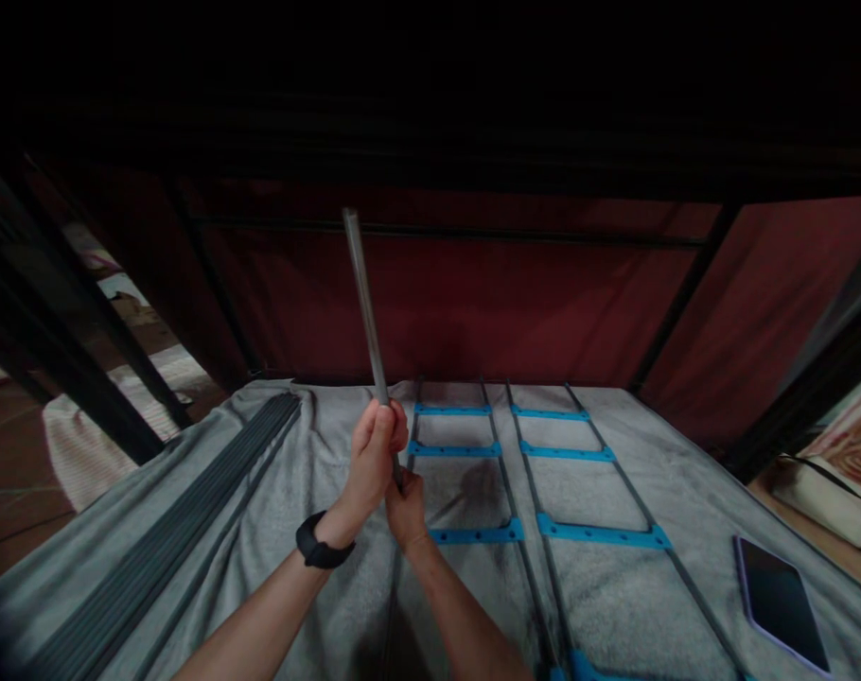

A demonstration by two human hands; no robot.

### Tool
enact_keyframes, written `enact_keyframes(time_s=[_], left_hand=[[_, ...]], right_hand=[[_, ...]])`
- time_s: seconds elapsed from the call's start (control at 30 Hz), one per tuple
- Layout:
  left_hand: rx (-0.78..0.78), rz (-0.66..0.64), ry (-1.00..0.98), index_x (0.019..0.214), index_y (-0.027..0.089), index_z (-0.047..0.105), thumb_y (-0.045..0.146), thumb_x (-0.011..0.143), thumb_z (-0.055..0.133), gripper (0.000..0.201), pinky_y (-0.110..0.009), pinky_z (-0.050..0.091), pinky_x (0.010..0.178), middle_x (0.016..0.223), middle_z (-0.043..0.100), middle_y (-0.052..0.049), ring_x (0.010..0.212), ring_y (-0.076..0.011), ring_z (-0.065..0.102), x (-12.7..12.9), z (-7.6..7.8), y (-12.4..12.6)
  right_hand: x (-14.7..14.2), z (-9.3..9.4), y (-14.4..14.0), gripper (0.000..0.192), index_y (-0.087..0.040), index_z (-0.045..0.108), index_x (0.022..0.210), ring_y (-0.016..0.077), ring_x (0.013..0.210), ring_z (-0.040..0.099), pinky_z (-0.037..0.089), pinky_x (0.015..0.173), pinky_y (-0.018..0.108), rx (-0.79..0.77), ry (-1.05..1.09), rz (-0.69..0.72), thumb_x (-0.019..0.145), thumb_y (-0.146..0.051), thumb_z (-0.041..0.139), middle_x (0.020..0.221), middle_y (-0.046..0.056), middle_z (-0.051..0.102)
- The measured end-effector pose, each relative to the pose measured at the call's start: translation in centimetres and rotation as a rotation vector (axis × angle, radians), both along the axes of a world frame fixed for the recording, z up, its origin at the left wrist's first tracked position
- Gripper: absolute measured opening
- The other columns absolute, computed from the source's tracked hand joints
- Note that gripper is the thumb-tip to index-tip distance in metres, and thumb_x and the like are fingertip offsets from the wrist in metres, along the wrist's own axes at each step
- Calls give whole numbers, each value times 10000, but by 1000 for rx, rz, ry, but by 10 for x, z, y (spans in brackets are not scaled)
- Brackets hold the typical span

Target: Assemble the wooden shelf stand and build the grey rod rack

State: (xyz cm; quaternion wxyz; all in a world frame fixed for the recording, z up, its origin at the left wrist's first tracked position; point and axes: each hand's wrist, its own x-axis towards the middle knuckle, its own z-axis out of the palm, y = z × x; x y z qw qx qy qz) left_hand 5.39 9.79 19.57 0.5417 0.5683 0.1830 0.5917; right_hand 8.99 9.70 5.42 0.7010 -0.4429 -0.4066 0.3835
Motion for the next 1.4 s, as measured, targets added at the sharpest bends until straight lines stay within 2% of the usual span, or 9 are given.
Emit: enact_keyframes(time_s=[0.3,0.67,0.83,0.9,1.0,1.1,1.2,1.3,1.4], left_hand=[[-9,-77,-85,755,204,488,603,912,561,435,-201,216,443,563,286,82,470,-70,219,1,-8,8],[1,-14,-31,801,202,483,626,926,515,443,-196,239,445,580,329,81,484,-73,270,9,-6,14],[134,48,103,966,187,589,576,972,451,413,-215,425,623,739,537,18,658,-102,500,-5,-3,4],[206,119,200,1127,195,614,498,1000,431,375,-261,476,809,925,630,-32,860,-141,591,-26,-16,0],[232,323,402,1168,198,643,363,997,454,305,-317,467,943,1092,648,-77,1043,-188,602,-85,-59,1],[60,623,668,1024,160,687,189,932,475,233,-330,490,907,1046,654,-103,1024,-216,616,-171,-113,8],[-157,881,945,1033,131,691,59,864,438,313,-323,500,898,1035,652,-117,979,-217,637,-262,-155,9],[-228,1017,1230,1102,115,682,60,881,412,353,-302,494,895,1109,644,-137,995,-222,640,-324,-170,0],[-223,994,1525,1138,126,679,116,932,388,357,-311,495,858,1135,642,-143,984,-236,643,-346,-173,-6]], right_hand=[[4,-6,2,342,-238,386,556,121,616,287,295,549,265,-51,-68,3,725,-463,579,553,-49,339],[2,-4,7,259,-231,470,645,126,606,363,355,562,270,-36,-47,-40,713,-467,553,591,-37,462],[7,4,-3,261,-228,538,727,158,669,478,441,654,301,-49,-114,-7,733,-489,550,660,-19,550],[14,1,-14,247,-228,590,806,180,768,549,475,755,321,-51,-164,14,730,-463,597,765,0,619],[31,-20,-42,419,-238,613,1105,227,1089,594,464,977,382,-33,-343,-20,731,-428,639,1159,66,660],[55,-58,-80,519,-214,560,1246,266,1167,581,483,983,449,-120,-457,-174,780,-444,574,1307,126,602],[79,-98,-121,478,-191,595,1197,287,1115,619,523,921,451,-252,-538,-185,790,-437,539,1256,150,632],[90,-127,-154,404,-212,642,1107,277,1032,659,547,879,428,-326,-590,-148,788,-435,531,1183,121,674],[89,-141,-171,371,-232,662,1068,271,978,673,553,852,423,-343,-646,-111,793,-437,520,1128,103,694]])
